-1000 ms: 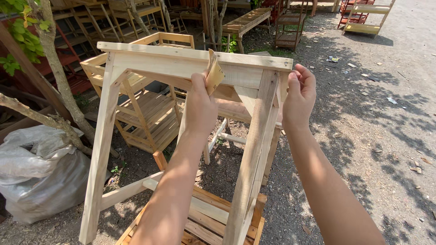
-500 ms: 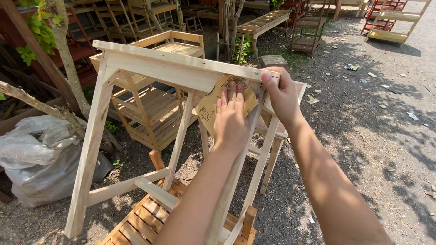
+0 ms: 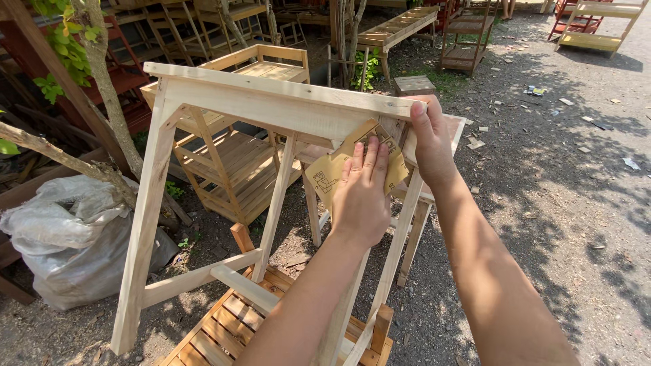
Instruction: The person sands a wooden chair frame with sheets of sandpaper, rubbing the legs, rails and edges by hand. They reposition the frame and work over different surfaces, then run their hands over the sanded wood at the end.
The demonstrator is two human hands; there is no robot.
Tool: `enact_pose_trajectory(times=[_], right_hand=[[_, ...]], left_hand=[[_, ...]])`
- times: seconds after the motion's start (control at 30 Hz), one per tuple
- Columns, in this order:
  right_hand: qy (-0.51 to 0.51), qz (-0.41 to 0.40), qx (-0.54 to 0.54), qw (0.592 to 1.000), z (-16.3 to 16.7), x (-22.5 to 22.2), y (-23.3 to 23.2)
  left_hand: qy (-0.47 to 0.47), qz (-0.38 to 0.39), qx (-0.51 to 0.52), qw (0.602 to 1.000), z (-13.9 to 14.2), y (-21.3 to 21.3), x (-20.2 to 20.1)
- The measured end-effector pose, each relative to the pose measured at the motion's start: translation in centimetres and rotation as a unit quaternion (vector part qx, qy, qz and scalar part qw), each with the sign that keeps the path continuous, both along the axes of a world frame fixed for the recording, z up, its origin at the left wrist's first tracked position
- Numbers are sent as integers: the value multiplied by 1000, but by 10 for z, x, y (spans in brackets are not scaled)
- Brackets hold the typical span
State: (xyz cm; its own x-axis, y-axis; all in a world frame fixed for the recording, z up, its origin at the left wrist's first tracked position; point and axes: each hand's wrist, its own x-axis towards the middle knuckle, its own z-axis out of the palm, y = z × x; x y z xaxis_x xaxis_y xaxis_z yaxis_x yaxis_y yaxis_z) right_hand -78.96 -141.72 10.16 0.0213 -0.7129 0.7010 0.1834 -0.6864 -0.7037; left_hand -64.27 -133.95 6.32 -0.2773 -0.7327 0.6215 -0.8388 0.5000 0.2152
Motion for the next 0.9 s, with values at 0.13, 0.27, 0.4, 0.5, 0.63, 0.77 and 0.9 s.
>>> enact_pose_trajectory(times=[0.13, 0.27, 0.4, 0.5, 0.63, 0.77, 0.9], right_hand=[[0, -18, 24, 1000, -4, 1, -5], [-23, -20, 13, 999, -10, 4, -11], [19, -81, -8, 996, -15, 4, -16], [3, -75, -15, 997, -17, 5, -19], [23, -134, -17, 991, -20, 5, -23], [24, -129, -12, 991, -21, 6, -24], [35, -150, -5, 988, -16, 8, -19]], left_hand=[[82, 29, -62, 994, 4, 0, -19], [61, 67, -41, 995, 14, -3, -19], [185, 73, 13, 980, 25, 1, -9], [148, 58, -16, 987, 25, 6, -7], [104, 50, -23, 993, 13, -3, -7], [204, 78, -20, 976, 5, -15, -5], [139, 61, 21, 988, 10, -11, 2]])
